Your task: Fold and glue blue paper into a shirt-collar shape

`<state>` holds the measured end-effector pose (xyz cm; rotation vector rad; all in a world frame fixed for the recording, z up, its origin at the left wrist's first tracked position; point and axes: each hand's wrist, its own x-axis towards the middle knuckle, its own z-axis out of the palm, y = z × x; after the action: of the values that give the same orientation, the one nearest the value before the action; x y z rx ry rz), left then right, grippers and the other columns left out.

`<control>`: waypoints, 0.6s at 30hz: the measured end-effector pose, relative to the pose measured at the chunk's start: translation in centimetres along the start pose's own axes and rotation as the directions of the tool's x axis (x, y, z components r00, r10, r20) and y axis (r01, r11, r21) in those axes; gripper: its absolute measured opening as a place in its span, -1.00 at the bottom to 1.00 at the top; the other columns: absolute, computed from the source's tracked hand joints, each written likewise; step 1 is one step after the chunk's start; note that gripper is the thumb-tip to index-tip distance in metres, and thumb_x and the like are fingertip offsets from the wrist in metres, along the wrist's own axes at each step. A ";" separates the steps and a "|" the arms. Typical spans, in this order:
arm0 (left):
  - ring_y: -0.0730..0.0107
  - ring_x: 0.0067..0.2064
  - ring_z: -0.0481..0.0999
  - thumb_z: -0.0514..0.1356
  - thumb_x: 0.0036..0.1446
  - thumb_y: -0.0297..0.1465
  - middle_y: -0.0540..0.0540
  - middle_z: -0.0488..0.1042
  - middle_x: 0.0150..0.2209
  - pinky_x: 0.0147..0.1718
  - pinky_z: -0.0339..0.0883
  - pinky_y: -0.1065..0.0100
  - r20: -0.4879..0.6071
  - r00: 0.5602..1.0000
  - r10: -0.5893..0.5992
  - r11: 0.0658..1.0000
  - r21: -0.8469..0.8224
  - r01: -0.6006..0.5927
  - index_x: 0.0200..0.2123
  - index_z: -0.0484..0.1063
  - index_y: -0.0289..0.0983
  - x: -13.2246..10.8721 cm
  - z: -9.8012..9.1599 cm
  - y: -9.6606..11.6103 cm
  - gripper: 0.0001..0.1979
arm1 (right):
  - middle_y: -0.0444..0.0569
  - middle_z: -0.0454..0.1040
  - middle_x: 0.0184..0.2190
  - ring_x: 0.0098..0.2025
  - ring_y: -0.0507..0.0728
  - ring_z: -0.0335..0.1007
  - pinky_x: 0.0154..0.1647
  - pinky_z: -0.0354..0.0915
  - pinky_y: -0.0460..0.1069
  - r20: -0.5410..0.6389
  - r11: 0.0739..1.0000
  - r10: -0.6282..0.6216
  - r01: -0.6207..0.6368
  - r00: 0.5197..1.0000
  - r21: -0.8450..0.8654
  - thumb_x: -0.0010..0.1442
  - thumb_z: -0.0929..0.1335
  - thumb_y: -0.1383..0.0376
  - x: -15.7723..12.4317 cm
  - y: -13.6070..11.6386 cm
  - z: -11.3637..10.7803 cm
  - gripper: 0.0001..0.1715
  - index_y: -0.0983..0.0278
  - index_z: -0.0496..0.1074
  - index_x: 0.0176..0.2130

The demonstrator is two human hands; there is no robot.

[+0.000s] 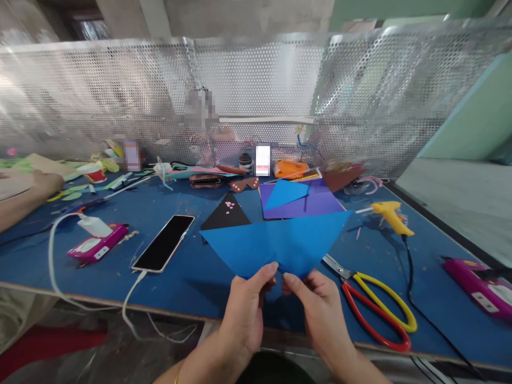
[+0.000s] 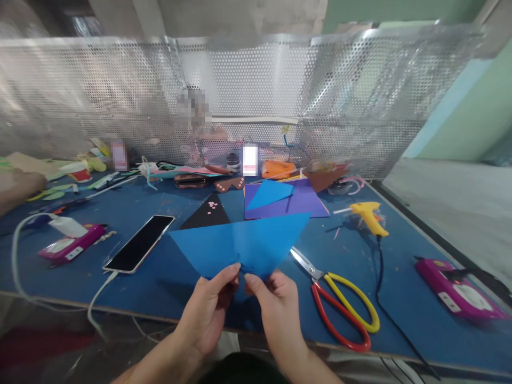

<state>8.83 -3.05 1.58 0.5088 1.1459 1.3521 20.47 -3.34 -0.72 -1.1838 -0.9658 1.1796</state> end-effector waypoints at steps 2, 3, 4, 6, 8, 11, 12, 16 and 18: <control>0.42 -0.47 0.45 0.47 -0.23 -0.26 0.00 0.45 -0.58 -0.38 0.46 0.36 -0.001 1.000 0.005 1.000 -0.008 -0.005 -0.64 0.45 -0.25 0.0 0.0 0.2 -0.72 | -0.05 0.54 -0.57 -0.47 0.12 0.44 -0.37 0.38 0.00 -0.002 0.999 0.018 -0.018 1.000 0.045 -0.05 0.54 0.01 0.0 -0.1 0.2 -0.61 0.27 0.54 -0.55; 0.41 -0.47 0.45 0.47 -0.23 -0.26 0.00 0.45 -0.58 -0.38 0.47 0.35 -0.006 1.000 0.008 1.000 -0.014 -0.008 -0.64 0.45 -0.24 0.1 0.0 0.2 -0.72 | -0.05 0.54 -0.57 -0.47 0.13 0.45 -0.37 0.39 0.01 -0.003 0.998 0.033 -0.032 0.999 0.061 -0.06 0.54 0.01 -0.1 -0.2 0.2 -0.61 0.27 0.55 -0.54; 0.40 -0.47 0.45 0.46 -0.24 -0.27 0.00 0.46 -0.58 -0.39 0.47 0.35 -0.010 1.000 0.010 1.000 -0.022 -0.010 -0.64 0.46 -0.24 0.1 0.0 0.3 -0.73 | -0.05 0.55 -0.56 -0.46 0.13 0.46 -0.37 0.39 0.01 -0.003 0.997 0.044 -0.043 0.999 0.064 -0.06 0.54 0.01 -0.2 -0.2 0.3 -0.62 0.27 0.55 -0.52; 0.42 -0.48 0.44 0.47 -0.24 -0.29 0.02 0.45 -0.58 -0.40 0.46 0.36 -0.016 1.000 0.008 0.999 -0.036 -0.009 -0.64 0.46 -0.24 0.2 -0.1 0.3 -0.74 | -0.06 0.55 -0.55 -0.46 0.12 0.45 -0.38 0.38 0.00 -0.006 0.999 0.042 -0.041 0.999 0.032 -0.05 0.54 0.03 -0.3 -0.3 0.2 -0.64 0.27 0.56 -0.51; 0.45 -0.48 0.42 0.47 -0.25 -0.30 0.03 0.44 -0.59 -0.41 0.44 0.38 -0.014 1.000 -0.005 0.999 -0.044 0.005 -0.64 0.46 -0.24 0.2 -0.2 0.2 -0.74 | -0.07 0.53 -0.57 -0.48 0.10 0.41 -0.42 0.34 -0.03 0.002 1.000 0.025 -0.025 1.000 0.016 -0.03 0.54 0.06 -0.5 -0.3 0.1 -0.65 0.28 0.54 -0.53; 0.47 -0.47 0.42 0.48 -0.24 -0.30 0.04 0.44 -0.58 -0.38 0.44 0.39 -0.005 1.000 -0.030 0.998 -0.051 0.030 -0.63 0.47 -0.25 0.1 -0.3 -0.1 -0.75 | -0.10 0.50 -0.58 -0.48 0.07 0.38 -0.41 0.32 -0.04 0.027 0.996 0.008 -0.011 1.000 0.093 -0.02 0.54 0.08 -0.6 -0.1 0.0 -0.66 0.27 0.52 -0.55; 0.47 -0.46 0.43 0.48 -0.23 -0.30 0.04 0.45 -0.57 -0.37 0.44 0.40 -0.003 0.999 -0.035 0.998 -0.052 0.035 -0.61 0.48 -0.25 0.1 -0.2 -0.2 -0.75 | -0.10 0.50 -0.56 -0.46 0.07 0.38 -0.38 0.33 -0.04 0.033 0.992 0.009 -0.013 0.999 0.124 -0.01 0.54 0.07 -0.6 0.0 0.0 -0.67 0.27 0.53 -0.52; 0.49 -0.46 0.41 0.50 -0.22 -0.30 0.04 0.46 -0.56 -0.39 0.40 0.42 0.022 0.999 -0.047 0.999 -0.026 0.048 -0.59 0.50 -0.27 -0.1 -0.2 -0.4 -0.74 | -0.11 0.53 -0.52 -0.44 0.09 0.41 -0.31 0.38 0.03 0.014 0.975 0.058 -0.060 0.998 0.212 -0.06 0.55 0.03 -0.5 0.3 0.3 -0.64 0.25 0.56 -0.40; 0.47 -0.45 0.42 0.51 -0.22 -0.27 0.00 0.48 -0.55 -0.38 0.38 0.42 0.037 0.998 -0.056 0.998 0.001 0.056 -0.59 0.51 -0.30 -0.2 -0.2 -0.3 -0.71 | -0.10 0.52 -0.54 -0.45 0.08 0.40 -0.32 0.37 0.01 -0.023 0.965 0.099 -0.091 0.995 0.245 -0.10 0.57 0.05 -0.4 0.2 0.3 -0.64 0.26 0.52 -0.49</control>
<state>8.82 -3.35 1.28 0.4959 1.1222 1.2897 20.12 -3.68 -0.83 -1.0587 -0.7204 1.3089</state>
